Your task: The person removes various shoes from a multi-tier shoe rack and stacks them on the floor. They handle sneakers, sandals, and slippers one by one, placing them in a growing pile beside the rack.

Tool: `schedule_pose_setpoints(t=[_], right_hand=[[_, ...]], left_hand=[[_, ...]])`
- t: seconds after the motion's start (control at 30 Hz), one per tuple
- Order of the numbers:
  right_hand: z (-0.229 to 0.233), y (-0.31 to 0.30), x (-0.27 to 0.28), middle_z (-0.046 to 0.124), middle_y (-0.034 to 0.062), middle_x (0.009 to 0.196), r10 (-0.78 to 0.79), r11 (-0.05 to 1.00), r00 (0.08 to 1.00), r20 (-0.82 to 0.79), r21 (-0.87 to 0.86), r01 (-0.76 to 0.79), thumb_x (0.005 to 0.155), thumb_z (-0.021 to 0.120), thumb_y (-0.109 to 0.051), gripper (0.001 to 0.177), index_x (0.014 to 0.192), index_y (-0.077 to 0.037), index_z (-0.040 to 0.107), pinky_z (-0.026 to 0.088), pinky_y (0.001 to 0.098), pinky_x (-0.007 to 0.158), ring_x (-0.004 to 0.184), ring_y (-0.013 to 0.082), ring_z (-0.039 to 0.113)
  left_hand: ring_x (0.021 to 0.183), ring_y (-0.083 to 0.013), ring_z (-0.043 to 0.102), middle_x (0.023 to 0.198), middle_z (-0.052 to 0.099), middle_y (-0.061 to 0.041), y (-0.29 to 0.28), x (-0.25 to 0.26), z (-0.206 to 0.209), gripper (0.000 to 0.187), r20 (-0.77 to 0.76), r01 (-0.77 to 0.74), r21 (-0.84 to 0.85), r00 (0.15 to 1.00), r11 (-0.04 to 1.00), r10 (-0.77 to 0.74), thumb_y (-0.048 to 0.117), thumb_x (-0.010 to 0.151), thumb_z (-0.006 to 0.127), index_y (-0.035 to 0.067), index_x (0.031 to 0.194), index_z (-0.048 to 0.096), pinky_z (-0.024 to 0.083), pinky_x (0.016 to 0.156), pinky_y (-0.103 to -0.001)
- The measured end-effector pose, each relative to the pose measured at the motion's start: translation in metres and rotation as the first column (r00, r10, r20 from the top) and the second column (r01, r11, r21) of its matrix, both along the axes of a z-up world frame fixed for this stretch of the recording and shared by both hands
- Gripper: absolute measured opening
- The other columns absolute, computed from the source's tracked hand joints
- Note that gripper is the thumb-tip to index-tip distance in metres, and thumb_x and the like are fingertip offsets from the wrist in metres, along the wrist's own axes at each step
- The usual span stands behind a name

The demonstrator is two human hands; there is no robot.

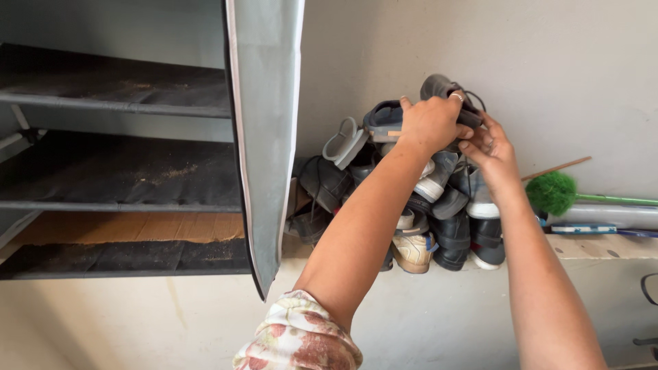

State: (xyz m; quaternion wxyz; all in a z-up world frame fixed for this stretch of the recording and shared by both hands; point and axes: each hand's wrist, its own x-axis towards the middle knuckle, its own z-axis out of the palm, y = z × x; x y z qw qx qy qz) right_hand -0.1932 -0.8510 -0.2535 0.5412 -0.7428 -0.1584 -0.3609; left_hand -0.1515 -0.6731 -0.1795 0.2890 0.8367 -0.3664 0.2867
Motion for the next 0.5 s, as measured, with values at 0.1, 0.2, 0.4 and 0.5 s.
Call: schedule_pose_setpoints(t=[0.1,0.2,0.4,0.5], right_hand=[[-0.011,-0.007,0.021,0.061,0.0159,0.142,-0.005,1.0,0.999,0.034,-0.021,0.006,0.096,0.064,0.0,0.07,0.159,0.001,0.034,0.049,0.0306,0.107,0.128,0.0196,0.06],[-0.02,-0.006,0.039,0.058,0.017,0.146,0.015,0.999,0.997,0.082,-0.038,-0.012,0.099,0.062,0.0,0.066,0.159,0.002,0.034,0.048,0.0313,0.11,0.132,0.0199,0.058],[-0.025,0.0,0.042,0.058,0.0191,0.146,-0.063,0.998,0.998,-0.028,-0.001,0.063,0.099,0.061,-0.004,0.066,0.158,0.002,0.032,0.049,0.0323,0.108,0.129,0.0198,0.06],[-0.025,-0.001,0.041,0.055,0.0198,0.148,-0.118,0.991,0.991,-0.06,-0.063,0.114,0.099,0.061,-0.005,0.064,0.157,0.003,0.035,0.048,0.0321,0.107,0.13,0.0198,0.059]], left_hand=[[0.096,-0.0312,0.074,0.093,0.077,-0.005,-0.005,0.011,-0.004,0.059,0.032,-0.058,0.023,0.998,0.998,0.057,0.046,0.079,0.078,0.015,0.126,0.061,0.022,0.114,-0.077],[0.094,-0.0306,0.075,0.09,0.077,-0.005,-0.008,0.018,-0.01,0.058,0.064,-0.122,0.039,0.991,0.992,0.12,0.046,0.082,0.075,0.016,0.13,0.06,0.019,0.117,-0.076],[0.106,-0.0312,0.07,0.091,0.077,-0.004,-0.017,0.016,-0.014,0.046,0.115,-0.265,0.136,0.961,0.955,0.25,0.045,0.086,0.073,0.018,0.123,0.064,0.01,0.116,-0.079],[0.106,-0.0299,0.069,0.092,0.075,-0.003,-0.017,0.014,-0.012,0.048,0.12,-0.305,0.193,0.951,0.933,0.286,0.041,0.084,0.074,0.018,0.123,0.062,0.007,0.116,-0.078]])
